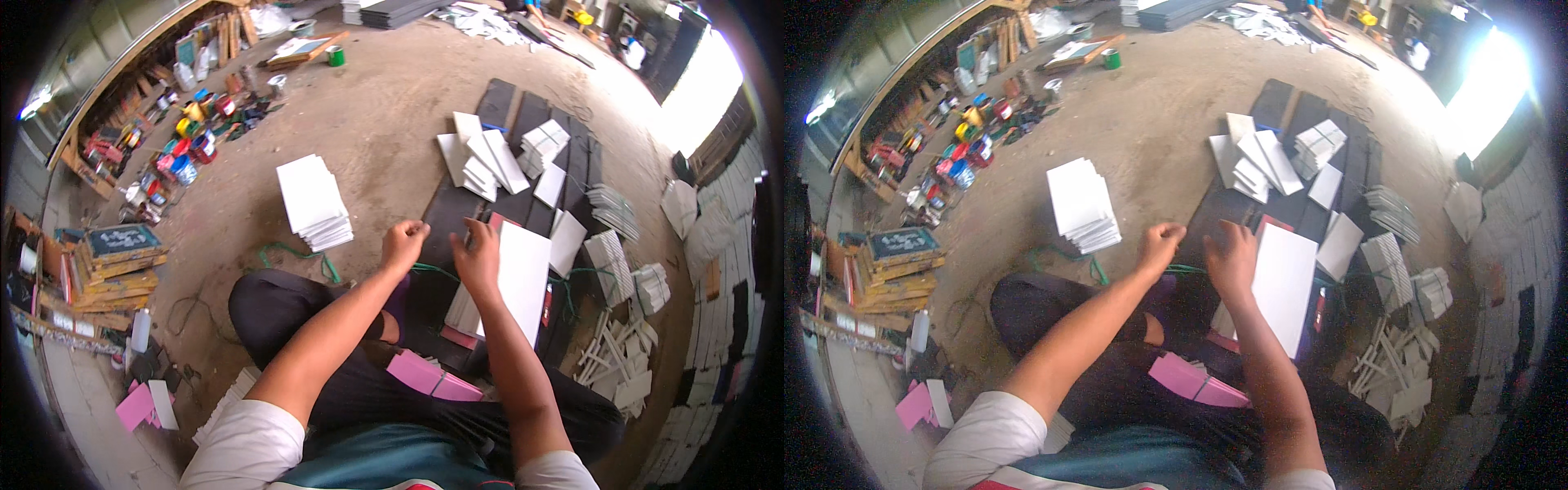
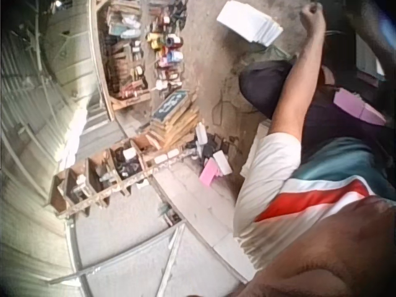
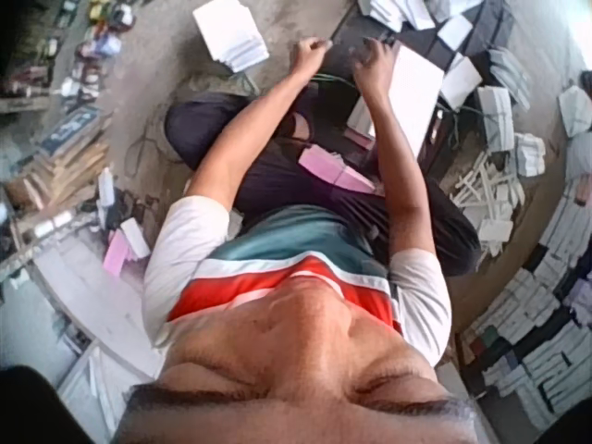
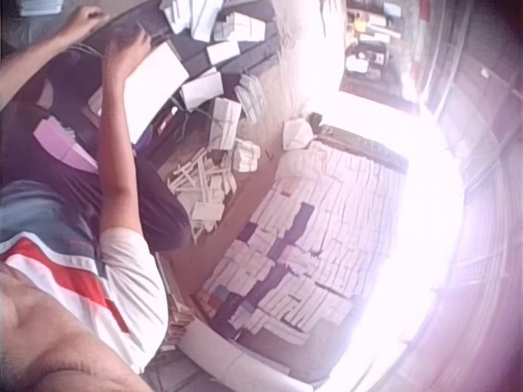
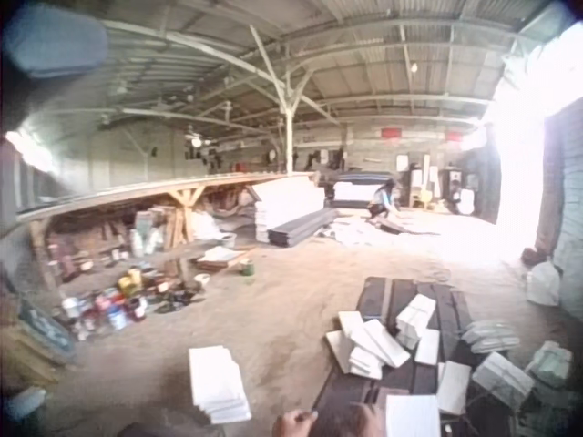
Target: The person cuts a black strap from a stack of white rectangular panels using a red utility knife, then moves the stack aside. They then pick up individual white panels and stack them one by one into a new pile on the floor.
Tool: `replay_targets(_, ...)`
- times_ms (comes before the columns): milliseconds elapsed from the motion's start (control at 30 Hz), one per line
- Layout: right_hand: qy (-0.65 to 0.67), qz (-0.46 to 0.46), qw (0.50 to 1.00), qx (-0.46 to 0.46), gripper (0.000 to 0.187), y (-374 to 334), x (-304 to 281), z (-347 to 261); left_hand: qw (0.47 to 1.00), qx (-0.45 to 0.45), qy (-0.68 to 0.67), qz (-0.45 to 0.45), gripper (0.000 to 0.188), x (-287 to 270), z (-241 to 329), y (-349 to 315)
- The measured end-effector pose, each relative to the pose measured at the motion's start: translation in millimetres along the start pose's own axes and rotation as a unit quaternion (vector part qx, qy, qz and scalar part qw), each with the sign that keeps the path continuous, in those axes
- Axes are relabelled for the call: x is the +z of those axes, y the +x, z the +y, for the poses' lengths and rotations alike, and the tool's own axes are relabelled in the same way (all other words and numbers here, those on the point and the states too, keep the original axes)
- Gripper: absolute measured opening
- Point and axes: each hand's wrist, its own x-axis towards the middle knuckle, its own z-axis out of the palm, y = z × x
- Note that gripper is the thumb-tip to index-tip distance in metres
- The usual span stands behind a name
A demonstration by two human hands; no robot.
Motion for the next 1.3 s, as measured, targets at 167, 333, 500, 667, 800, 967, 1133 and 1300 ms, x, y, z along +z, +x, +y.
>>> replay_targets(167,0.063,-0.225,0.972,0.019,0.048,7.0,136.6,-22.8,0.970,0.017,0.145,0.195,0.035,-90.4,-55.2,56.7)
replay_targets(333,0.138,-0.407,0.902,0.033,0.068,-2.2,220.1,-55.9,0.871,-0.178,0.295,0.350,0.052,-169.2,-133.8,87.8)
replay_targets(500,0.155,-0.442,0.882,0.056,0.083,-9.5,270.4,-62.7,0.871,-0.261,0.230,0.348,0.059,-192.1,-137.1,100.4)
replay_targets(667,0.167,-0.436,0.879,0.094,0.086,-1.4,289.8,-60.3,0.893,-0.232,0.160,0.351,0.051,-198.9,-143.9,98.1)
replay_targets(800,0.183,-0.441,0.868,0.137,0.092,14.0,275.2,-62.9,0.901,-0.222,0.133,0.347,0.044,-201.6,-152.8,95.9)
replay_targets(967,0.141,-0.413,0.891,0.126,0.098,14.2,303.2,-35.7,0.905,-0.268,0.224,0.244,0.047,-180.2,-128.1,104.0)
replay_targets(1133,0.351,-0.409,0.821,0.189,0.098,23.8,322.4,-35.9,0.890,-0.254,0.253,0.282,0.050,-172.4,-154.1,112.9)
replay_targets(1300,0.236,-0.298,0.902,0.206,0.062,32.8,308.4,-30.2,0.927,-0.195,0.044,0.317,0.045,-166.4,-138.2,89.4)
